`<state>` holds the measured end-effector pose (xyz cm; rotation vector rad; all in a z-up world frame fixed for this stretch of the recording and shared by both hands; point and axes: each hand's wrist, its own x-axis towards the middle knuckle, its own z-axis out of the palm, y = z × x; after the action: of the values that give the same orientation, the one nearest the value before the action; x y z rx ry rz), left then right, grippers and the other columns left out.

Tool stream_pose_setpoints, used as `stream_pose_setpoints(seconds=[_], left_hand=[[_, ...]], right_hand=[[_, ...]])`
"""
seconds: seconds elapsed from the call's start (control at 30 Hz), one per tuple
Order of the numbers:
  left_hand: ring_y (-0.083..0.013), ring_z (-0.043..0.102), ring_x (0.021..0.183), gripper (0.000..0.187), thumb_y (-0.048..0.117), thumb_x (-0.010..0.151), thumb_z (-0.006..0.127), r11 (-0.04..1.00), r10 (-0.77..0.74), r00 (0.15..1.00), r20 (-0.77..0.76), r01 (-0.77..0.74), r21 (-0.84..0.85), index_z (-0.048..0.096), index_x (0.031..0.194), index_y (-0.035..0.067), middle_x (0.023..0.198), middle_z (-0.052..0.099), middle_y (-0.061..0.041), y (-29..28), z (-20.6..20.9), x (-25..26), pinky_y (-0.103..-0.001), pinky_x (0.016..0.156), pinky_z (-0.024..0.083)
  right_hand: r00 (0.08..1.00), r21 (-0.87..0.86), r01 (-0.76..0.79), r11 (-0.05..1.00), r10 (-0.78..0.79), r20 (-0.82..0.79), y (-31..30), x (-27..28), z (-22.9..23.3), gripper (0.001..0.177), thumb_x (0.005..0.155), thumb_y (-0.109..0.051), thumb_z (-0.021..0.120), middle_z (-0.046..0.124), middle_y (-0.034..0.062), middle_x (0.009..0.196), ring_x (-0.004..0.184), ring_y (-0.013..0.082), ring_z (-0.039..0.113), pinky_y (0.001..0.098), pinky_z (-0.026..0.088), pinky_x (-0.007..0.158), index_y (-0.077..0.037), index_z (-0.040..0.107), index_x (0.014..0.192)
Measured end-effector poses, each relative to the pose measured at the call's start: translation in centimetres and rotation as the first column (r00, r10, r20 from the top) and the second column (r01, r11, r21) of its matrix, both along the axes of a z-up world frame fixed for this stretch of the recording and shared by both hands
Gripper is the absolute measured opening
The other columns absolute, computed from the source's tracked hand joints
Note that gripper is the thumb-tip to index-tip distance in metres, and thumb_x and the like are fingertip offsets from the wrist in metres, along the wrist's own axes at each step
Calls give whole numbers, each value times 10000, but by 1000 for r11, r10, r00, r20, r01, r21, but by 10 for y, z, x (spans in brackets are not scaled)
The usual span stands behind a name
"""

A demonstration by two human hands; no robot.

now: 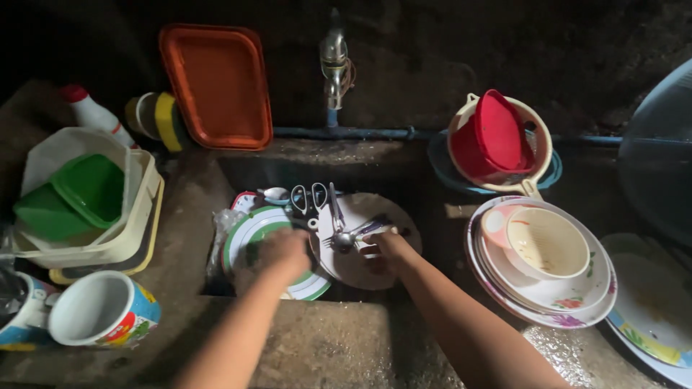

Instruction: Wash dishes, plates, and utensils in an outdoor kitchen sink.

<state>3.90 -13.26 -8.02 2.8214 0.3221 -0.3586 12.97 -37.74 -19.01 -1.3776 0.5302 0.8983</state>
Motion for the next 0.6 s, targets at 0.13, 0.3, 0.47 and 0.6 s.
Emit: stream_pose_setpoints(seconds=[0.13,0.3,0.47,0.6], left_hand=[[-372,324,1410,565,217,847,727,974,227,974,-27,-227,11,579,1392,219,1562,381,-126,85,-26,11,-566,1049,372],[-361,462,1327,547,221,826,767,921,390,920,-27,-389,21,605,1345,161,1489,470,-152,115,-44,32,-508,1003,458],[-344,600,1244,536,227,805,807,833,554,831,-47,-552,43,633,1297,104,1418,561,-174,171,-112,-2,-446,957,542],[-315,643,1262,620,257,755,871,844,519,833,-191,-535,-36,651,1316,111,1421,616,-154,158,-93,37,-417,1001,557]], right_hand=[[997,25,27,999,-28,71,8,-8,-10,271,929,-292,649,678,44,978,772,243,627,410,528,674,-171,676,1169],[989,174,127,976,-139,54,20,-18,-20,238,946,-301,587,661,35,911,761,232,630,373,492,634,-163,637,1133],[987,121,103,987,-117,112,38,-44,12,218,955,-269,611,672,21,922,761,200,618,361,482,626,-142,631,1131],[965,86,180,980,-193,177,38,-59,9,242,956,-247,602,680,58,907,767,222,663,388,560,647,-86,639,1133]])
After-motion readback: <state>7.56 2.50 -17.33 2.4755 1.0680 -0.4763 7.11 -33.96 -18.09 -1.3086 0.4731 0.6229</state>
